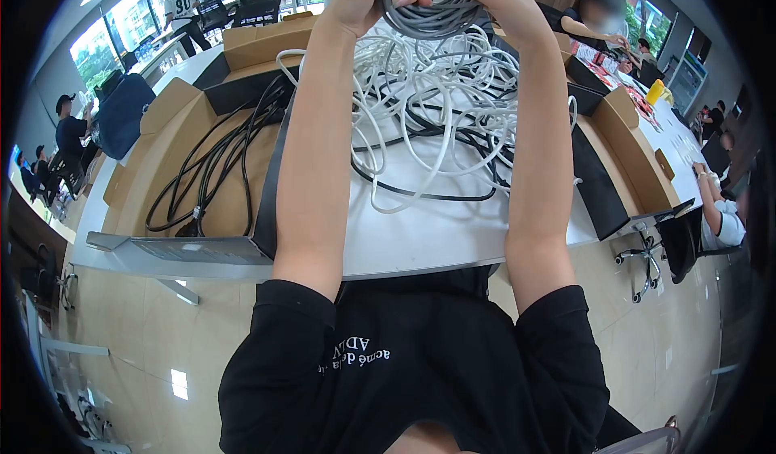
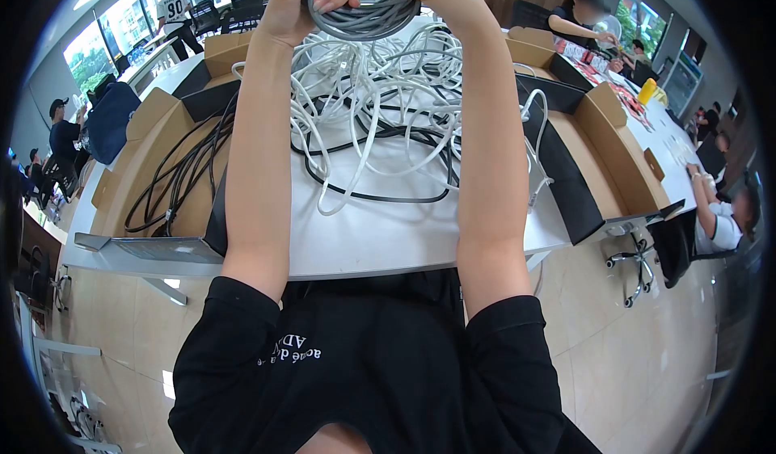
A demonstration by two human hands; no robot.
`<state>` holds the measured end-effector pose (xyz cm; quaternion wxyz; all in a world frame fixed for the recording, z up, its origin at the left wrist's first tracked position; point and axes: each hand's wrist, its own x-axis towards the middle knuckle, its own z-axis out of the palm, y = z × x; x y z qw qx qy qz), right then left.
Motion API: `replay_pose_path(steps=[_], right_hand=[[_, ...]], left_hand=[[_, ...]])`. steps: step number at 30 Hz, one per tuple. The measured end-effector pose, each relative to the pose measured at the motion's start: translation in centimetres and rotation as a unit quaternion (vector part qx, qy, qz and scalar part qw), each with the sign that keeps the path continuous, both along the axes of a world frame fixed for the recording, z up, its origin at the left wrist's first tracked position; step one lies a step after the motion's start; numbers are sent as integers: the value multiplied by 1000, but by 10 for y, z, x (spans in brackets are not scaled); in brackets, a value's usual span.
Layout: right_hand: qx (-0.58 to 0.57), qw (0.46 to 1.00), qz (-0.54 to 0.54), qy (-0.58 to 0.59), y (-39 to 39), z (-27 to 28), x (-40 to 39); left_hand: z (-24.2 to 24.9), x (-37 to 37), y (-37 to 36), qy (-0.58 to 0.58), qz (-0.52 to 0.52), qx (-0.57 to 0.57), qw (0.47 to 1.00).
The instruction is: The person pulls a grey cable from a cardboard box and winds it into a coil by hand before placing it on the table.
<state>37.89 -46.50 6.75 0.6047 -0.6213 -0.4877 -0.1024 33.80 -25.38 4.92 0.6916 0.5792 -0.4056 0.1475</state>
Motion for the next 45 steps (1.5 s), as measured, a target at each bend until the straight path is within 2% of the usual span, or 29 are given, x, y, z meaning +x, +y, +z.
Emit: replay_pose_path(steps=[2,3,5,7,9,10,12,13,15,19,21,25,28,31,32,35,38,41,44,45], right_hand=[[6,1000,24,11,0,-3,2],[14,1000,3,5,-1,-4,11],[30,999,-42,-5,-3,-4,26],[-3,986,-154,-58,-6,-5,21],[-28,963,-239,-119,-3,-1,8],[-37,950,-270,-153,1,0,3],[-38,915,-318,-246,5,0,12],[-39,913,-329,-236,4,-2,13],[-41,910,-352,-217,2,-3,14],[-16,944,-276,-180,5,-9,18],[-19,948,-250,-195,6,-10,19],[-42,968,-193,-153,3,-13,37],[-18,991,-114,-67,-3,-10,23],[-58,921,-288,-256,-11,-7,25],[-61,896,-338,-281,-9,-8,32],[-63,895,-337,-285,-8,-10,35],[-116,960,-242,-75,-10,0,16],[-134,970,-202,-29,-16,1,25],[-159,983,-95,-23,-38,-7,54],[-129,991,-19,-12,-39,-7,54]], left_hand=[[5,-3,-1,25,18,29,999],[9,-7,-3,38,27,44,998],[15,-21,-13,-67,227,121,964],[15,-24,-19,-176,395,170,886],[11,-16,-18,-284,527,191,778],[9,-9,-20,-300,504,208,783],[4,-2,-27,-292,545,223,754],[2,0,-29,-287,564,231,739],[2,-5,-33,-239,552,256,757],[1,-3,-28,-172,524,312,774],[-1,-2,-24,-175,508,308,785],[2,0,-24,-160,506,309,789],[4,-6,-30,-109,514,246,815],[-6,14,-23,-153,583,179,777],[-5,15,-22,-155,590,175,772],[-4,15,-21,-169,605,150,763],[-3,12,-21,-195,607,111,763],[-2,13,-19,-220,594,117,765],[-1,13,-17,-263,532,142,792],[-1,15,-17,-271,502,147,808]])
